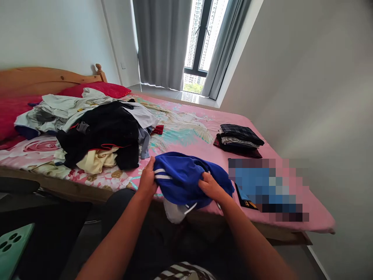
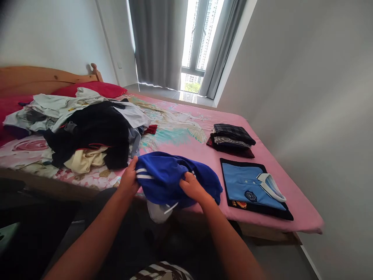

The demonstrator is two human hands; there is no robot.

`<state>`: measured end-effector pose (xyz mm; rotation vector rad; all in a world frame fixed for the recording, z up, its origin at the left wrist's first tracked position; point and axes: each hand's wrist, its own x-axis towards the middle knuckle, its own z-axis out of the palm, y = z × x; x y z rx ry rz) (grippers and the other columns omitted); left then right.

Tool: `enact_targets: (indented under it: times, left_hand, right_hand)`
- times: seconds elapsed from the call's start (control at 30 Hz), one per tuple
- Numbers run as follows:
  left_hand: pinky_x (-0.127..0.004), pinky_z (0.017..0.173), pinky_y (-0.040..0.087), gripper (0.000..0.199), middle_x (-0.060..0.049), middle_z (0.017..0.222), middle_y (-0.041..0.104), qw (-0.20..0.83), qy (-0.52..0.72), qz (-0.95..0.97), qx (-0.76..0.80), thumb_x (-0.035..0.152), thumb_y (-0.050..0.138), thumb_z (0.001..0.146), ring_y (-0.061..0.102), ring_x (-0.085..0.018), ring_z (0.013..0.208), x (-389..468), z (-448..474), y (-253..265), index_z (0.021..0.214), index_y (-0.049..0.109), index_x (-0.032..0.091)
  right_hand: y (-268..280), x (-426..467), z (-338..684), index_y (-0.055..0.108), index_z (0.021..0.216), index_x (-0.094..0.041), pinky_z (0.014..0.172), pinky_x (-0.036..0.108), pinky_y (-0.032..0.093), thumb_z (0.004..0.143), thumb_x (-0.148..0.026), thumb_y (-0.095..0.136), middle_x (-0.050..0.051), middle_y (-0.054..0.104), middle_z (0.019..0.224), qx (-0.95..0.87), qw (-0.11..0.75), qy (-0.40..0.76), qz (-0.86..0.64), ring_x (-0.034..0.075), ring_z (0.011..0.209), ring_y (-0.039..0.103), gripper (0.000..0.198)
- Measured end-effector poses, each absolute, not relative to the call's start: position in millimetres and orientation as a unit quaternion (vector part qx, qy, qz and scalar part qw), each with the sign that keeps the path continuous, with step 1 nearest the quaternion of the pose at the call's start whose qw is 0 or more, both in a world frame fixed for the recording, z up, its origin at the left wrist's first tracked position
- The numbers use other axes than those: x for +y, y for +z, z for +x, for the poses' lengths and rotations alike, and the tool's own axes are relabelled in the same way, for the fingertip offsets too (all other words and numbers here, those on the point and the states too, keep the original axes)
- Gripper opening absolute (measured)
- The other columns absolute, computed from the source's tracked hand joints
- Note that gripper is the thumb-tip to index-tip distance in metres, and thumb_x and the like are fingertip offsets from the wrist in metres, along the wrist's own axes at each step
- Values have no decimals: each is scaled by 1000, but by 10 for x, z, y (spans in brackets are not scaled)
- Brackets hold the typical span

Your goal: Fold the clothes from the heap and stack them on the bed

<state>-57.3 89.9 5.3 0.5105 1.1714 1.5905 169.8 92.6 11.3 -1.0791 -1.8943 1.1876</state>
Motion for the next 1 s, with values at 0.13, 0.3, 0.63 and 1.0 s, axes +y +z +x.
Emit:
enact_targets:
  times: [0.13, 0.3, 0.63, 1.0]
  left_hand:
    - [-28, 63, 48, 42, -2, 68, 65, 478, 566, 286, 608, 44, 78, 51, 61, -18, 67, 580, -997, -496, 81, 66, 16]
    - [-32, 79, 49, 38, -8, 97, 68, 368, 492, 477, 628, 44, 65, 69, 63, -21, 89, 324, -798, -639, 94, 68, 16]
    - [-32, 101, 39, 46, -8, 119, 63, 347, 91, 891, 277, 10, 55, 71, 54, -21, 114, 653, 459, -128, 116, 63, 19]
    - [-46, 91, 43, 30, -7, 50, 59, 529, 240, 667, 467, 14, 65, 66, 66, -29, 81, 814, 746, -245, 40, 50, 16]
  right_hand:
    - [-110, 473, 1897, 61, 114, -18, 87, 30, 47, 77, -18, 46, 4, 65, 102, -707, 333, 449, -432, 18, 94, 58, 40]
    - [-561, 16, 1864, 66, 101, -16, 87, 33, 46, 73, -13, 48, 7, 66, 95, -746, 268, 384, -472, 20, 92, 59, 34]
    - [-727, -99, 1754, 67, 86, -13, 70, 28, 41, 71, -19, 53, 10, 67, 88, -818, 99, 254, -506, 22, 82, 60, 21]
    - [-413, -157, 1795, 58, 75, -15, 63, 25, 35, 72, -19, 54, 5, 62, 78, -867, 108, 205, -440, 16, 71, 56, 7]
